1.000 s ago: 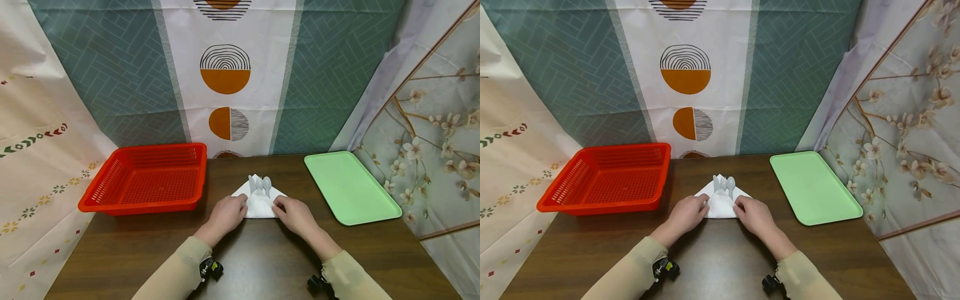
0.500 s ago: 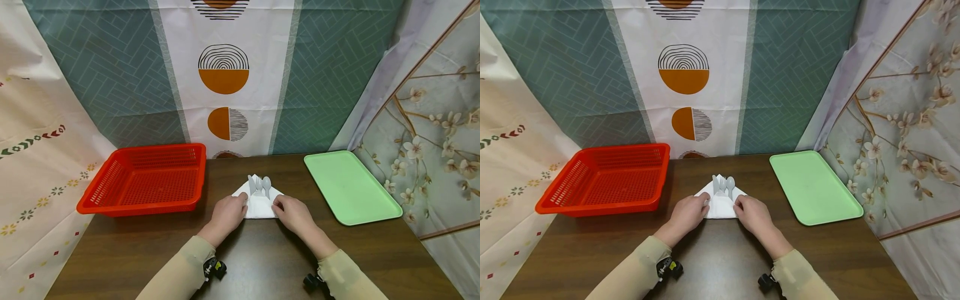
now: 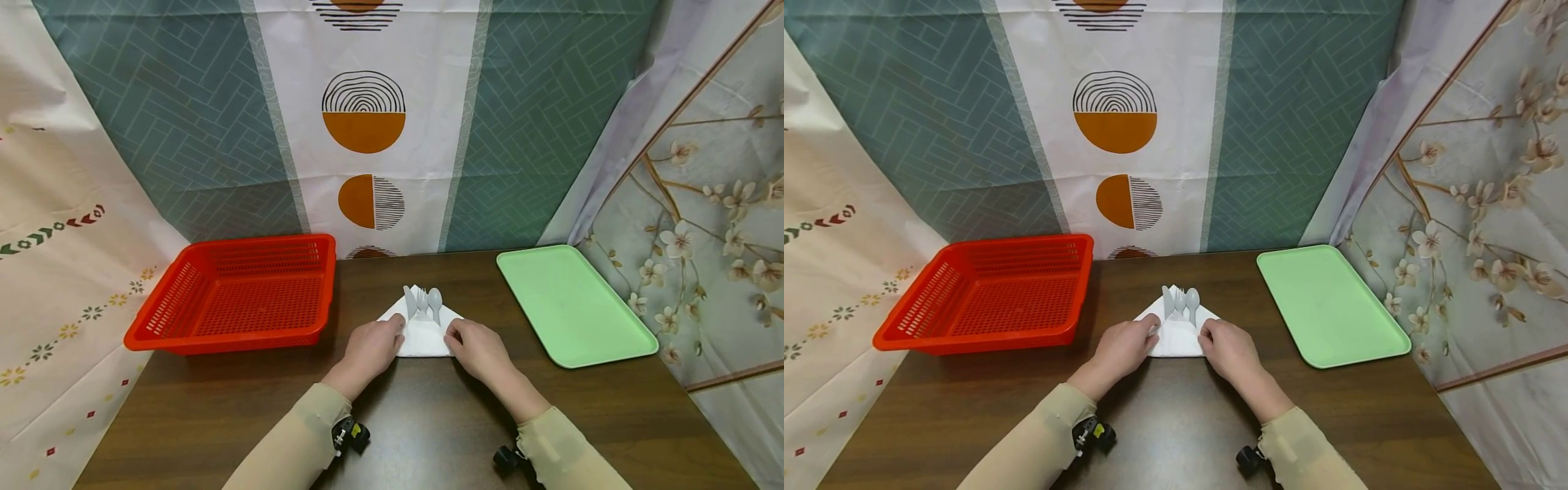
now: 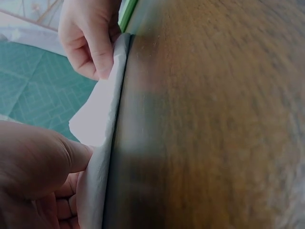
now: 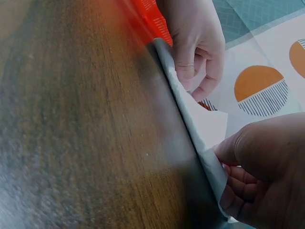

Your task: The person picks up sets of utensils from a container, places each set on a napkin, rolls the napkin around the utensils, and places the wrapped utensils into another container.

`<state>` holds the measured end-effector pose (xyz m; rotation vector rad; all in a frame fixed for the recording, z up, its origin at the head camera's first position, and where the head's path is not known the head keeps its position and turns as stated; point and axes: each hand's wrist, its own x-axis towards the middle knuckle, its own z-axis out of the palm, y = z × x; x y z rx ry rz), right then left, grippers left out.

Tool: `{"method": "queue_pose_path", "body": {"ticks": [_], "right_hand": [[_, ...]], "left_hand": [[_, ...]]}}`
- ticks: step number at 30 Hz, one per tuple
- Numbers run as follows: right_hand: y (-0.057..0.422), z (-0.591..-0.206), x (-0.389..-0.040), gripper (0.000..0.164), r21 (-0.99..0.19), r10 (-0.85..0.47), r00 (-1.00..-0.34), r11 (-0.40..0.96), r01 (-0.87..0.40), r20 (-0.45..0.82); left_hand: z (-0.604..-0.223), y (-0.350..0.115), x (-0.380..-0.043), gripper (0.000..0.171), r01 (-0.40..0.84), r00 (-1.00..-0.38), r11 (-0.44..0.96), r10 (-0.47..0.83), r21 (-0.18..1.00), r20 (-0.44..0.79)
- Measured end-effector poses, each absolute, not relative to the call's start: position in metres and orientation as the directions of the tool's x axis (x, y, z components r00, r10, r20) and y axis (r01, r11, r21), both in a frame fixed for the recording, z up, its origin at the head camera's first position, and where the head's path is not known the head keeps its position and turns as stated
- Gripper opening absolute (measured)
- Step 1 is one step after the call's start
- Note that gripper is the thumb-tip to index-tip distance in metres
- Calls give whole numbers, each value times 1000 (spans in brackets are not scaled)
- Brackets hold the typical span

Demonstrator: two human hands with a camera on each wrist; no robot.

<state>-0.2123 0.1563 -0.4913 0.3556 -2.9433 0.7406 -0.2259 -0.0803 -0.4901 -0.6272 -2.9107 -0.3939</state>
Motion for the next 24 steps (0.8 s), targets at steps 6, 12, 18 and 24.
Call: {"method": "queue_pose_path", "body": {"ticks": [6,12,18,24], "right_hand": [[156,-492,-213,16,-461,-203,-968,852,-248,147],[156,-496,-213,20,-454,-209,-961,849,-271,182],[158,-499,-210,20,-438,-261,-923,821,-367,284],[163,-499,-212,30,-341,-463,-811,744,-575,358]], "left_hand": [[-494,-80,-227,20,431,-897,876,392,215,203],[-518,-83,-239,27,467,-872,861,412,201,263],[-521,-84,-242,28,479,-866,853,422,205,269],[-504,-83,-233,26,463,-880,858,417,222,226]]}}
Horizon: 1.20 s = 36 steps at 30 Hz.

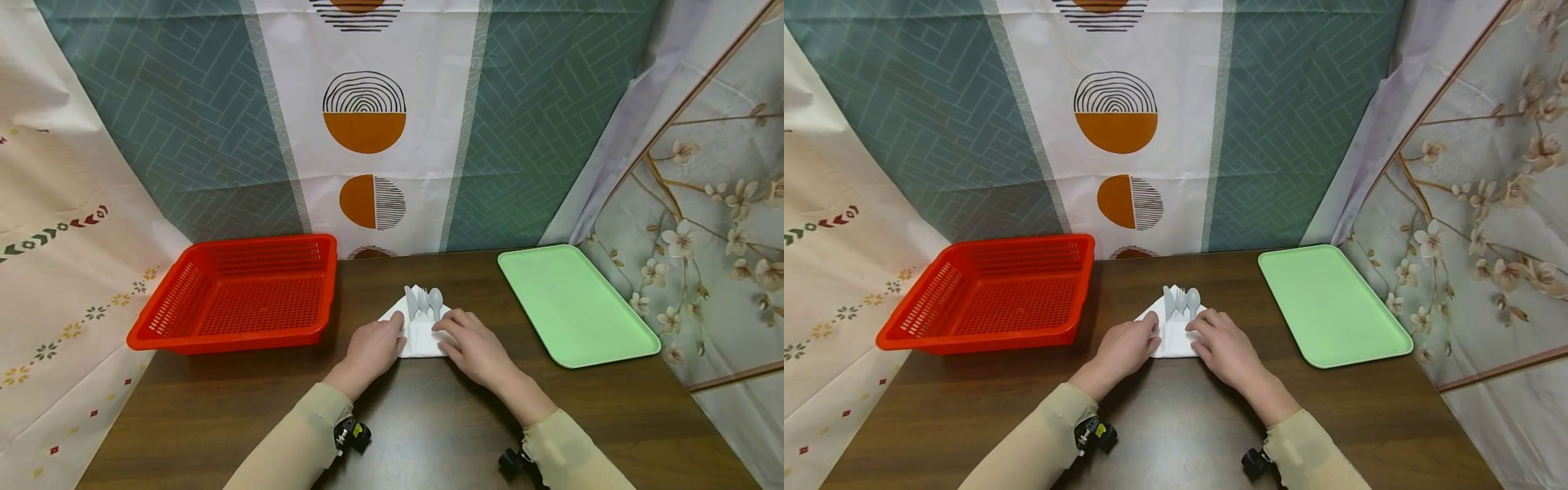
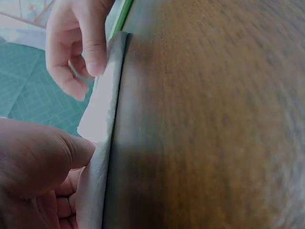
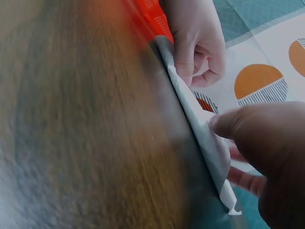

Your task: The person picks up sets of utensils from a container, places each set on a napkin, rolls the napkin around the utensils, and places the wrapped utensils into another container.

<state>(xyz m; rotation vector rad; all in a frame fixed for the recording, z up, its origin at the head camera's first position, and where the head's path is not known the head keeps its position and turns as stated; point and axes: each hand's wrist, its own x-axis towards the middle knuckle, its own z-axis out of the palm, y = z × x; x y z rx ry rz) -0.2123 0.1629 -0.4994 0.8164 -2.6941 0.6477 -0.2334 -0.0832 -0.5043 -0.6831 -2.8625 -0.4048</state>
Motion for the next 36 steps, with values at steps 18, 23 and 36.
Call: {"method": "queue_pose_path", "body": {"ticks": [18,23,36], "right_hand": [[172,-502,-215,45,-275,-662,-709,654,-705,243],[172,-503,-216,47,-284,-669,-704,645,-710,239],[172,-504,-217,47,-262,-680,-692,641,-722,242]], "left_hand": [[-516,-89,-238,25,507,-852,832,443,227,278],[-507,-90,-232,23,518,-848,827,463,218,259],[-489,-86,-216,28,489,-855,870,463,66,233]]}}
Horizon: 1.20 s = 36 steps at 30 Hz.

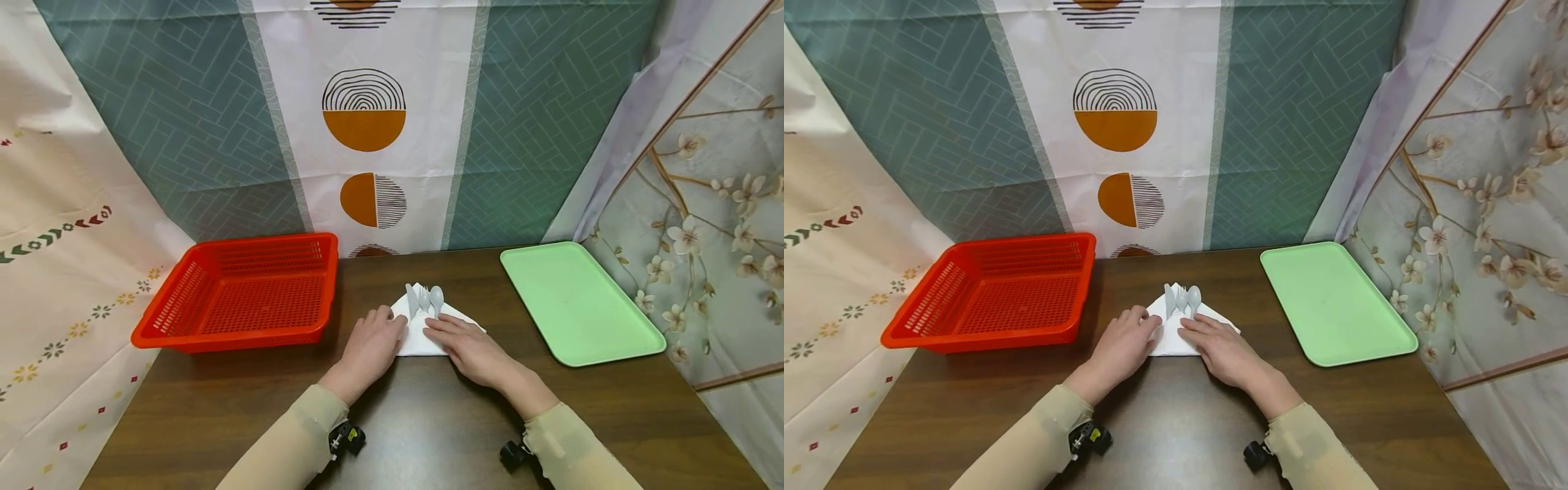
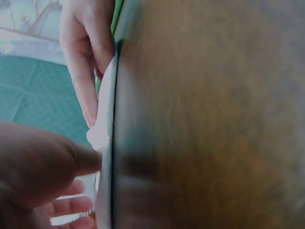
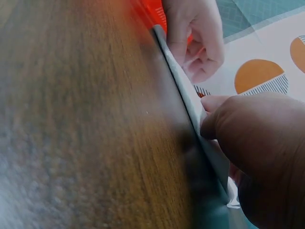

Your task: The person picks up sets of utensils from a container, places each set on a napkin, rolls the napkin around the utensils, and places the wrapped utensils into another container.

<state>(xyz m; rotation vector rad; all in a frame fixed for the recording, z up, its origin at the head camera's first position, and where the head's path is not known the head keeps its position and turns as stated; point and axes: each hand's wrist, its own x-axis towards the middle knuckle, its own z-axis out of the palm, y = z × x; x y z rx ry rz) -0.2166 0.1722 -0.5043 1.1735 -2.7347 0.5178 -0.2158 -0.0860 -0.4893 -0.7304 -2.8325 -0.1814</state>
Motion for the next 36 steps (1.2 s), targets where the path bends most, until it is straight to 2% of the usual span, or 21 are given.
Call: {"method": "queue_pose_path", "body": {"ticks": [5,8,10,13,18,36], "right_hand": [[173,-504,-217,48,-257,-682,-689,639,-725,247],[172,-504,-217,48,-260,-682,-687,636,-727,253],[172,-504,-217,48,-263,-681,-686,633,-728,258],[172,-504,-217,47,-263,-680,-683,631,-730,265],[172,-503,-217,46,-262,-679,-688,636,-726,257],[174,-502,-215,48,-255,-697,-683,635,-730,220]], "left_hand": [[-482,-77,-202,31,581,-768,812,568,-51,296],[-481,-73,-193,17,642,-697,763,621,-75,358],[-482,-71,-189,8,660,-675,748,631,-70,382],[-485,-72,-186,3,657,-688,752,623,-43,372],[-489,-74,-183,22,639,-729,769,607,-5,316],[-488,-73,-185,36,634,-748,773,617,-12,243]]}}
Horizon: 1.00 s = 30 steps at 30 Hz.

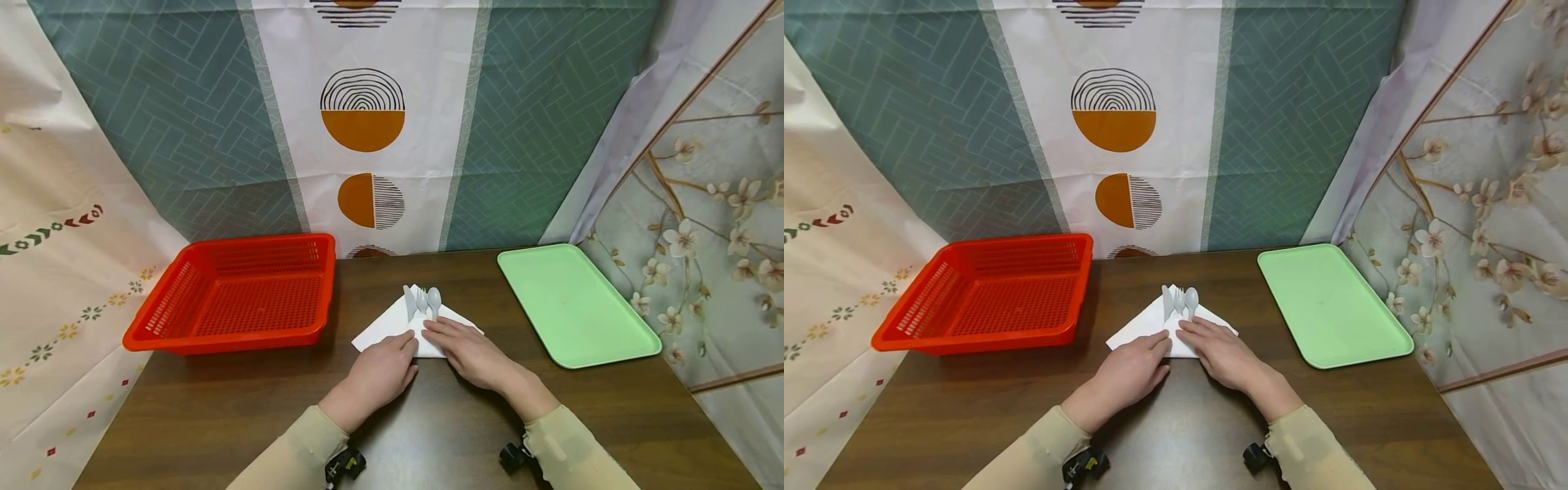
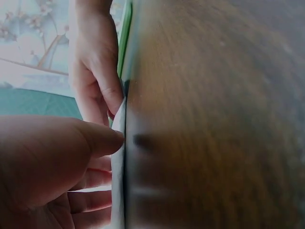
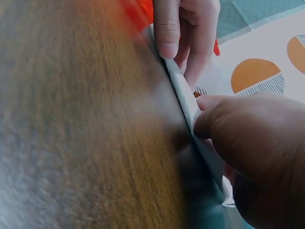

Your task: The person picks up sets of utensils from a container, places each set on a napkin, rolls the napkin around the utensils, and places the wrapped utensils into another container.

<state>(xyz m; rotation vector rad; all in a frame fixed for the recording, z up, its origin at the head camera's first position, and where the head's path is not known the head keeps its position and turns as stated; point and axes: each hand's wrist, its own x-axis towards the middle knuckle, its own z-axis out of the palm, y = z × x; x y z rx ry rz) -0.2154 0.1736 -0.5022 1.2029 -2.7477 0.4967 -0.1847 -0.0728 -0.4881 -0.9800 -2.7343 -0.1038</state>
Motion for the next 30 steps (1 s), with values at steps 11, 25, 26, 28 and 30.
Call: {"method": "queue_pose_path", "body": {"ticks": [11,25,26,28,30], "right_hand": [[174,-503,-213,51,-292,-676,-700,638,-712,229],[175,-502,-211,50,-281,-643,-734,679,-678,217],[175,-501,-211,50,-279,-644,-733,679,-679,218],[175,-501,-210,50,-277,-645,-732,678,-681,221],[176,-500,-210,50,-277,-645,-731,677,-682,223]], "left_hand": [[-487,-69,-184,40,622,-765,783,612,-18,202],[-482,-65,-182,37,623,-757,782,610,-23,235],[-483,-65,-182,38,625,-754,780,611,-26,241],[-483,-65,-182,38,630,-745,776,616,-32,256],[-484,-65,-182,38,633,-738,773,619,-40,269]]}}
